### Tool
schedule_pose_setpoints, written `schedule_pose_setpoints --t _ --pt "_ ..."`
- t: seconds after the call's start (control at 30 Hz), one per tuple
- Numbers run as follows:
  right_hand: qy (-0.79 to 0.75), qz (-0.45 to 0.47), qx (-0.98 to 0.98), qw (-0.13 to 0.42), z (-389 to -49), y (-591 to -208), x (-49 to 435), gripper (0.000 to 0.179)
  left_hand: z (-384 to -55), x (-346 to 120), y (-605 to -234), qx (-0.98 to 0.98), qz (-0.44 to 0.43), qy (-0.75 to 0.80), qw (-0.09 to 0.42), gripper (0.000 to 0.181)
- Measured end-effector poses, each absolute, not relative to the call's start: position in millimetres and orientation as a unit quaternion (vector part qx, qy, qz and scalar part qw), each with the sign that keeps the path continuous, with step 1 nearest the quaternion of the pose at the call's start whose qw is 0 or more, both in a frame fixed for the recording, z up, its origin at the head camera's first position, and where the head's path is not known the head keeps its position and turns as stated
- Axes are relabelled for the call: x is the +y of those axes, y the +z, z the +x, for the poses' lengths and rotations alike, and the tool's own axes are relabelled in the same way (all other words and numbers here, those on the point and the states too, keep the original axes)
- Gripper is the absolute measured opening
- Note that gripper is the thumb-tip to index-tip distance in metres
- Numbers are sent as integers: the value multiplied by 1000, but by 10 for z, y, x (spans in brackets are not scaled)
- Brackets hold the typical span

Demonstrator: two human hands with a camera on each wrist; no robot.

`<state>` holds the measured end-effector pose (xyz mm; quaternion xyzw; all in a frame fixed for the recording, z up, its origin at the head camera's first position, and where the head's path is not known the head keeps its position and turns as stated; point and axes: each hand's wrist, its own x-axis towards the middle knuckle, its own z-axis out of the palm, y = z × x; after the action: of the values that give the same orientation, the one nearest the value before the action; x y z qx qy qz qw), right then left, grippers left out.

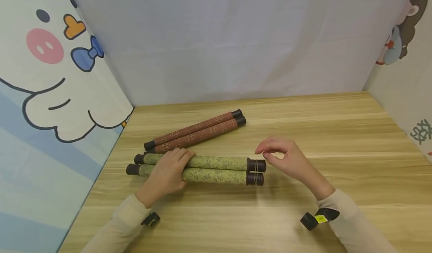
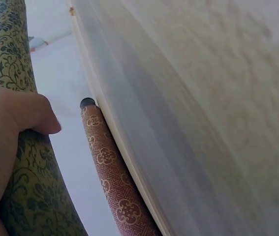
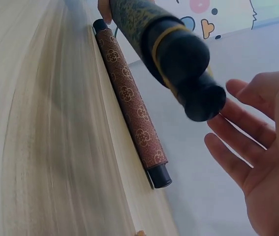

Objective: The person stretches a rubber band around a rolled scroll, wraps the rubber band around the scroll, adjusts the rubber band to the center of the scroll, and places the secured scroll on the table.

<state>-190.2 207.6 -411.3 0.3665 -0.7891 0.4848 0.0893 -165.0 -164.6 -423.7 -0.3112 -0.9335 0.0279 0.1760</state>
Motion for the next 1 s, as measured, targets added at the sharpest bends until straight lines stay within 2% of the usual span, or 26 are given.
schedule_pose_setpoints --t 0.33,0.63,0.8,1.0 --pt "397 438 -804 56 -1868 -4118 2024 37 -1649 -1654 -4225 -936 -299 48 182 87" --pt "347 480 -797 118 -1877 -4170 1925 36 -1635 -1658 -4229 -933 -309 67 172 87" --pt "351 428 -821 139 -1844 -4254 1887 33 -1635 -1663 -4240 -926 -331 61 169 80" --pt "372 300 -862 171 -1773 -4323 1795 21 -1621 -1652 -4202 -914 -360 57 178 67"
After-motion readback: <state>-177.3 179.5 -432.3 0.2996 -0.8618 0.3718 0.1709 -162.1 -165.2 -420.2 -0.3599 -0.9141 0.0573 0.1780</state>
